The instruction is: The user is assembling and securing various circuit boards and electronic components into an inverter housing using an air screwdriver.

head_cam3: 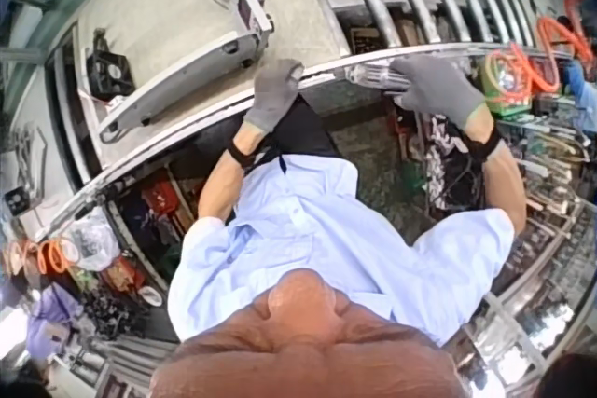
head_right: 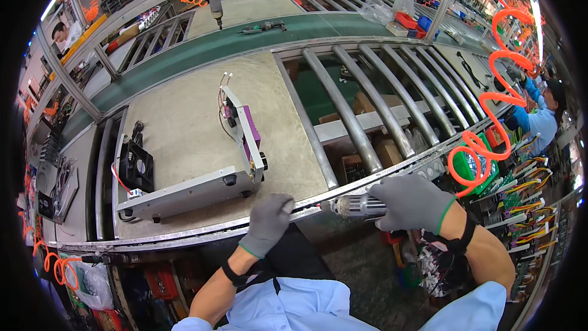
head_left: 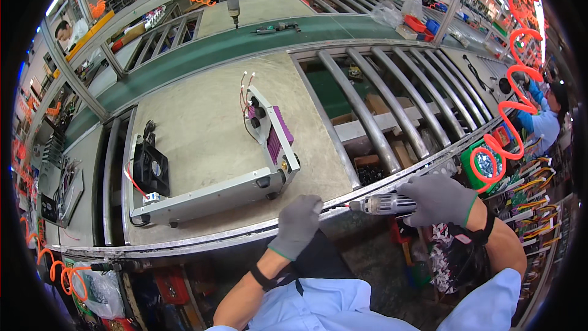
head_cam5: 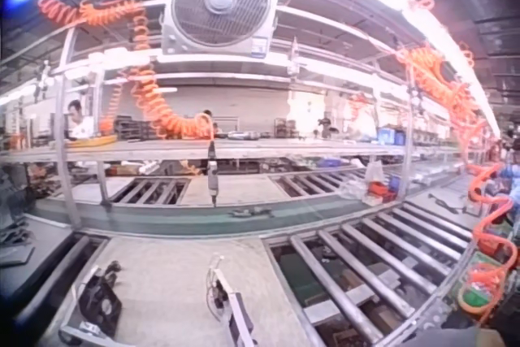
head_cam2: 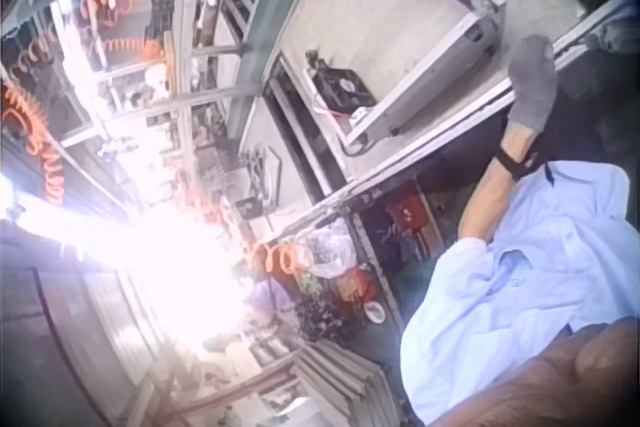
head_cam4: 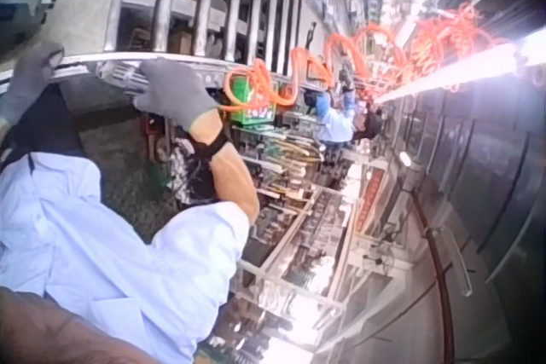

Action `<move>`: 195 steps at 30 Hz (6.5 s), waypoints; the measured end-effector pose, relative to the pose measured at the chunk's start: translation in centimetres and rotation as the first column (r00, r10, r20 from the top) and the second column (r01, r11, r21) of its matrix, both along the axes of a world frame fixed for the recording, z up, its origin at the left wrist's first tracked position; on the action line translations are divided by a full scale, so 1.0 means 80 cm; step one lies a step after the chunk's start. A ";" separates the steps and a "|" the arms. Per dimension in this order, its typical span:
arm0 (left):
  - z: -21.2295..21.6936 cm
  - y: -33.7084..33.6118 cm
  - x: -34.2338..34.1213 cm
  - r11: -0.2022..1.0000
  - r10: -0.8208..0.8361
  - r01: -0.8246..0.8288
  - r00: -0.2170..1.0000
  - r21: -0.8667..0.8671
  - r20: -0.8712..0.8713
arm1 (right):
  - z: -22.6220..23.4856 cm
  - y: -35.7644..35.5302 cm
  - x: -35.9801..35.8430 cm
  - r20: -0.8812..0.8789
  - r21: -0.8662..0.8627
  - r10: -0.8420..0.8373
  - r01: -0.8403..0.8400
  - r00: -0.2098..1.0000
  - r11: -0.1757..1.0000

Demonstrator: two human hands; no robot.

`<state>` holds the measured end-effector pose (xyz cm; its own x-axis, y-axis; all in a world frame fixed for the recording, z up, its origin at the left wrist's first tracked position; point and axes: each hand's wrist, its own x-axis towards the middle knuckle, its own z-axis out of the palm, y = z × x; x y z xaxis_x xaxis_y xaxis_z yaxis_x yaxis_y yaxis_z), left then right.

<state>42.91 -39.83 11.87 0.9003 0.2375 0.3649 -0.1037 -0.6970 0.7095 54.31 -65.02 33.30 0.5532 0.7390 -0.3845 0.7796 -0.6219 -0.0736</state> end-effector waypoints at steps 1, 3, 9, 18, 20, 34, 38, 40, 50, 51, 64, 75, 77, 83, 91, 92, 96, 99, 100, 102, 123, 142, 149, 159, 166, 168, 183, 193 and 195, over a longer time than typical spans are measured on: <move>0.001 0.013 -0.002 0.995 -0.047 0.053 0.997 -0.089 0.062 | -0.002 0.006 0.002 0.000 -0.044 -0.006 0.006 1.000 0.999; 0.027 0.019 -0.011 0.855 -0.084 -0.030 0.977 -0.518 -0.194 | -0.012 0.007 0.007 -0.016 -0.071 -0.007 0.005 1.000 0.997; 0.039 0.025 -0.020 0.339 -0.251 -0.225 0.914 -0.914 -0.318 | -0.024 0.018 0.020 -0.040 -0.162 -0.011 0.004 0.999 0.987; 0.034 -0.012 -0.007 0.954 -0.161 0.068 0.938 -0.292 -0.308 | 0.014 0.024 0.007 -0.022 -0.118 -0.005 0.002 1.000 0.993; 0.031 -0.021 0.000 0.976 -0.119 0.070 0.964 -0.204 -0.236 | 0.022 0.026 0.003 -0.020 -0.136 -0.013 0.011 1.000 0.991; 0.028 0.003 -0.014 0.977 -0.030 -0.027 0.965 -0.212 -0.259 | -0.003 0.040 0.009 -0.015 -0.213 -0.010 0.007 1.000 0.977; 0.020 -0.004 -0.014 0.984 -0.028 -0.011 0.978 -0.180 -0.209 | 0.007 0.041 0.008 -0.026 -0.227 -0.001 -0.005 1.000 0.974; 0.023 -0.010 -0.011 0.987 -0.040 0.006 0.977 -0.161 -0.211 | 0.009 0.039 0.007 -0.020 -0.213 0.017 -0.021 1.000 0.977; 0.009 -0.015 0.003 0.995 -0.043 0.059 0.981 0.083 -0.189 | 0.027 0.048 -0.001 -0.051 -0.181 -0.015 0.006 0.999 0.983; 0.007 -0.010 0.002 0.994 -0.055 0.071 0.981 0.080 -0.188 | 0.022 0.044 -0.001 -0.034 -0.152 -0.004 -0.002 0.999 0.988; 0.053 0.039 -0.017 0.556 -0.195 -0.261 0.882 -0.789 -0.429 | -0.008 0.047 0.014 -0.046 -0.185 0.046 -0.054 0.998 0.981; 0.020 0.002 -0.010 0.905 -0.135 0.028 0.965 -0.425 -0.224 | 0.010 0.039 0.006 -0.022 -0.172 0.026 -0.030 0.999 0.985; 0.026 -0.004 -0.008 0.952 -0.121 0.039 0.958 -0.302 -0.259 | 0.012 0.037 0.004 -0.012 -0.162 0.020 -0.022 1.000 0.987; 0.016 -0.011 -0.010 0.992 -0.061 0.035 0.974 -0.120 -0.217 | 0.010 0.041 -0.004 -0.002 -0.123 0.028 -0.028 1.000 0.992; 0.018 -0.005 -0.019 0.993 -0.036 0.003 0.959 -0.117 -0.283 | 0.002 0.046 -0.002 -0.002 -0.168 0.041 -0.041 0.999 0.985; 0.017 -0.004 -0.018 0.994 -0.033 0.003 0.962 -0.113 -0.270 | 0.002 0.047 -0.002 -0.002 -0.168 0.043 -0.043 0.999 0.985; 0.014 -0.009 -0.016 0.996 -0.045 0.030 0.982 -0.086 -0.185 | 0.007 0.043 -0.005 -0.001 -0.159 0.039 -0.038 0.999 0.986; 0.015 -0.013 -0.013 0.998 -0.068 0.063 0.980 -0.032 -0.187 | 0.009 0.041 -0.006 0.005 -0.152 0.048 -0.046 0.999 0.987; 0.015 -0.015 -0.011 0.997 -0.068 0.063 0.981 -0.034 -0.184 | 0.010 0.040 -0.006 0.010 -0.149 0.057 -0.055 0.998 0.987; 0.013 -0.018 -0.006 0.995 -0.093 0.088 0.984 -0.041 -0.149 | 0.014 0.040 -0.009 0.010 -0.141 0.051 -0.049 0.999 0.989; 0.017 -0.008 -0.013 1.000 0.005 -0.002 0.986 0.021 -0.166 | -0.007 0.038 -0.006 0.001 -0.172 0.038 -0.037 0.999 0.984; 0.010 -0.002 -0.015 1.000 -0.011 0.011 0.996 0.001 -0.092 | 0.009 0.053 -0.003 0.041 -0.179 0.093 -0.084 0.995 0.980; 0.012 -0.013 -0.005 0.997 -0.072 0.071 0.992 -0.017 -0.103 | 0.024 0.058 -0.011 0.056 -0.176 0.098 -0.086 0.994 0.981; -0.011 0.023 -0.014 0.847 0.047 -0.089 0.995 -0.523 -0.093 | 0.001 0.034 -0.046 0.062 0.068 -0.038 0.034 0.997 0.997; 0.063 0.043 -0.035 -0.078 -0.254 -0.140 0.960 -0.987 -0.116 | -0.097 0.025 -0.115 -0.320 0.462 -0.270 0.398 0.908 0.792; 0.068 0.045 -0.037 -0.098 -0.240 -0.123 0.966 -0.988 -0.096 | -0.114 0.030 -0.134 -0.317 0.567 -0.253 0.396 0.914 0.722; 0.064 0.039 -0.054 -0.032 -0.359 -0.106 0.929 -0.994 -0.087 | -0.156 0.023 -0.194 -0.975 -0.013 -0.195 0.853 0.105 0.522; 0.112 0.032 -0.051 0.500 -0.294 -0.235 0.859 -0.834 -0.419 | -0.176 0.044 -0.222 -0.950 0.185 -0.168 0.910 0.262 0.371; 0.100 0.032 -0.051 0.664 -0.230 -0.196 0.864 -0.722 -0.447 | -0.182 0.044 -0.223 -0.955 0.194 -0.147 0.916 0.259 0.350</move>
<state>38.79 -37.24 19.90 0.9006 0.2098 -0.3807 0.3754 0.0660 0.9245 36.50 -61.49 18.74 0.7027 0.5332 -0.4710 -0.3908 -0.2639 -0.8818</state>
